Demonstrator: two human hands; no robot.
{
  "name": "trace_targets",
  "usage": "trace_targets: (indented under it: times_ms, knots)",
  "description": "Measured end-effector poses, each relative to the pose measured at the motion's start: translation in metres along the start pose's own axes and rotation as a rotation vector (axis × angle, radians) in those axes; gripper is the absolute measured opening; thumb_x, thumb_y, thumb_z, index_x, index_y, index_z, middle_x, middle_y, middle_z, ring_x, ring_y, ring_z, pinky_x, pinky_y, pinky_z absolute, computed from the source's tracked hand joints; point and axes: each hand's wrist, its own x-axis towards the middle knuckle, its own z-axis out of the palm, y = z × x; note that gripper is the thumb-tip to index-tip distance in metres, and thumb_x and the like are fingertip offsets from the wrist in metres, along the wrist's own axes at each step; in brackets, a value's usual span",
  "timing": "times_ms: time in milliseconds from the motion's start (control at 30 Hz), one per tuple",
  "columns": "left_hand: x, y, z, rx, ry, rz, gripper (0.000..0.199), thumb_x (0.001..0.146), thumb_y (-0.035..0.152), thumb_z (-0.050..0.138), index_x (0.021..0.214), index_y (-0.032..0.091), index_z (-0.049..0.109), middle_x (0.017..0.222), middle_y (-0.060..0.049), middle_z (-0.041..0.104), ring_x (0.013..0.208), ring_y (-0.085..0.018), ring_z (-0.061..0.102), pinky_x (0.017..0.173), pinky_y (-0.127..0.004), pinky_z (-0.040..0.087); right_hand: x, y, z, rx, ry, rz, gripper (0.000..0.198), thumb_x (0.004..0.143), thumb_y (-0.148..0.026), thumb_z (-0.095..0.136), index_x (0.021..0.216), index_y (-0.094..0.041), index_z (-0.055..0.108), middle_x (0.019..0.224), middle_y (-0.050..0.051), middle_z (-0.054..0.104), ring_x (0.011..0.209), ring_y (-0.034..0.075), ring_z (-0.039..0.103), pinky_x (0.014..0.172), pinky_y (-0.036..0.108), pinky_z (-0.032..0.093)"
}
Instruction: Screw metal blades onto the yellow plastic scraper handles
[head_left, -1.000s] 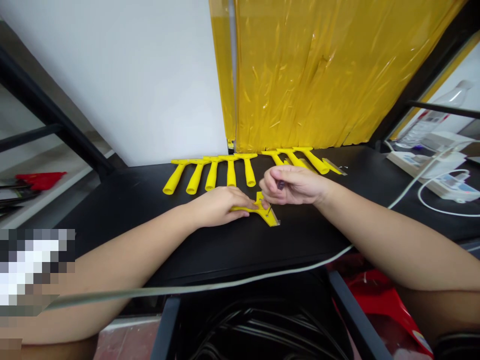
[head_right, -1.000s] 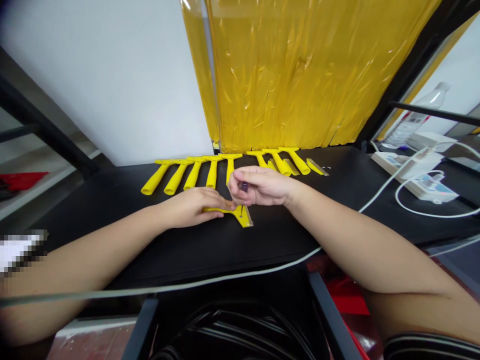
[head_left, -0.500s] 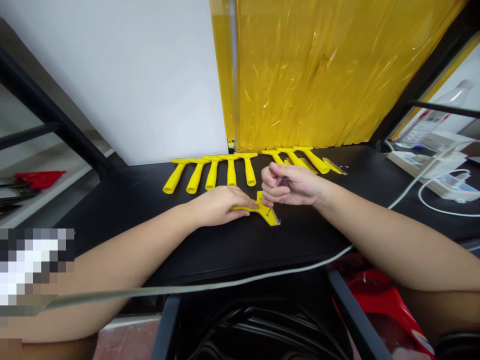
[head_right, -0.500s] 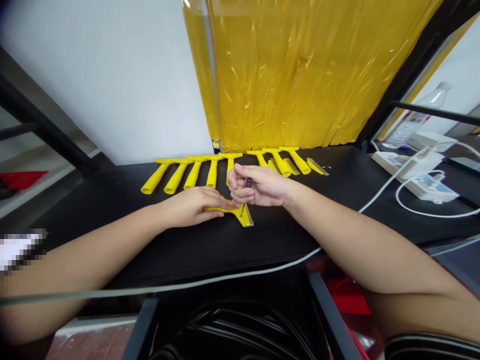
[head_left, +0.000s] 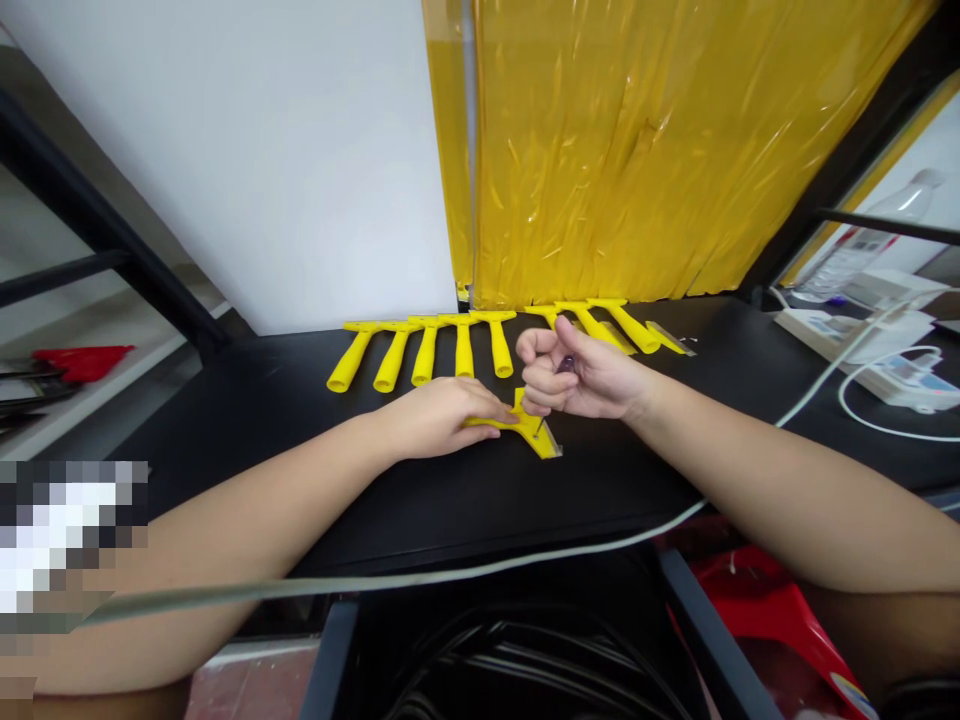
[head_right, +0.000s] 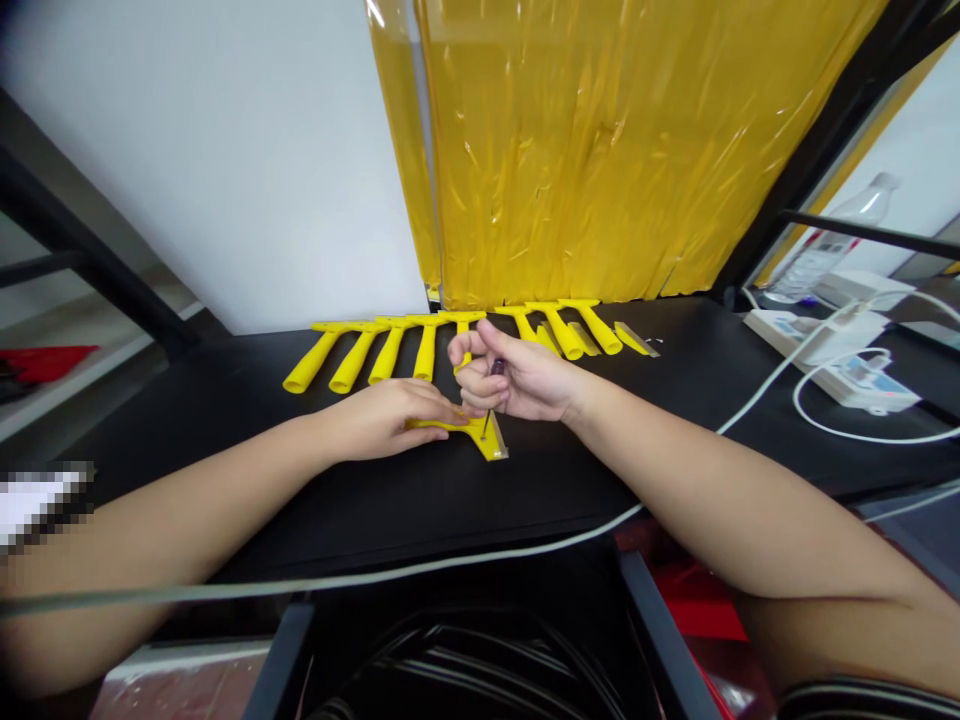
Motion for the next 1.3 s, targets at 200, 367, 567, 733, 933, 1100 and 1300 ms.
trace_targets:
  times_ms: [200, 367, 567, 733, 933, 1100, 1300]
  knots:
    - [-0.001, -0.001, 0.001, 0.009, 0.015, 0.003, 0.029, 0.1, 0.022, 0.071, 0.129, 0.025, 0.078, 0.125, -0.005, 0.082, 0.117, -0.022, 0.075, 0.106, -0.035, 0.055, 0.001, 0.006, 0.004, -0.01, 0.064, -0.044, 0.032, 0.099, -0.042, 0.078, 0.087, -0.018, 0.061, 0.094, 0.001, 0.059, 0.081, 0.015, 0.058, 0.077, 0.033, 0.052]
    - [-0.001, 0.001, 0.0, 0.013, -0.009, -0.01, 0.033, 0.1, 0.019, 0.07, 0.132, 0.027, 0.077, 0.126, -0.004, 0.081, 0.115, -0.021, 0.075, 0.103, -0.033, 0.056, 0.001, 0.006, -0.002, -0.063, -0.022, 0.006, 0.043, 0.109, -0.053, 0.058, 0.088, -0.017, 0.067, 0.062, -0.006, 0.043, 0.056, 0.012, 0.042, 0.071, 0.032, 0.049]
    - [-0.001, 0.0, 0.0, 0.002, -0.016, -0.021, 0.032, 0.101, 0.021, 0.07, 0.132, 0.026, 0.077, 0.127, -0.004, 0.081, 0.117, -0.022, 0.075, 0.106, -0.034, 0.055, 0.001, 0.004, 0.003, 0.003, 0.002, -0.005, 0.032, 0.1, -0.048, 0.075, 0.092, -0.021, 0.06, 0.078, -0.003, 0.055, 0.069, 0.014, 0.052, 0.073, 0.03, 0.047]
    - [0.0, 0.001, -0.001, 0.001, -0.018, -0.019, 0.032, 0.101, 0.02, 0.07, 0.131, 0.027, 0.077, 0.126, -0.004, 0.081, 0.114, -0.021, 0.075, 0.104, -0.035, 0.056, 0.002, 0.006, 0.0, -0.085, -0.003, 0.035, 0.046, 0.102, -0.057, 0.068, 0.081, -0.017, 0.065, 0.069, -0.003, 0.051, 0.062, 0.013, 0.048, 0.072, 0.032, 0.047]
    - [0.0, 0.003, -0.001, 0.002, 0.005, -0.019, 0.03, 0.101, 0.022, 0.07, 0.13, 0.026, 0.078, 0.126, -0.006, 0.081, 0.112, -0.021, 0.076, 0.102, -0.034, 0.057, 0.0, -0.006, 0.002, -0.049, 0.093, 0.052, 0.056, 0.112, -0.067, 0.031, 0.084, -0.023, 0.05, 0.056, -0.009, 0.023, 0.05, 0.013, 0.024, 0.063, 0.029, 0.038]
    - [-0.002, -0.001, 0.001, 0.003, 0.014, -0.012, 0.03, 0.101, 0.022, 0.07, 0.13, 0.026, 0.078, 0.126, -0.006, 0.081, 0.113, -0.021, 0.075, 0.1, -0.034, 0.057, -0.006, -0.02, -0.011, -0.053, 0.049, 0.039, 0.048, 0.108, -0.057, 0.048, 0.076, -0.023, 0.038, 0.059, -0.007, 0.024, 0.055, 0.014, 0.026, 0.064, 0.03, 0.035]
    - [-0.002, 0.0, 0.0, 0.002, 0.019, -0.004, 0.031, 0.101, 0.02, 0.07, 0.13, 0.027, 0.078, 0.125, -0.005, 0.081, 0.113, -0.021, 0.076, 0.099, -0.033, 0.057, -0.005, -0.015, -0.026, -0.013, 0.005, 0.113, 0.039, 0.103, -0.044, 0.055, 0.075, -0.023, 0.037, 0.06, -0.006, 0.025, 0.057, 0.015, 0.025, 0.066, 0.03, 0.036]
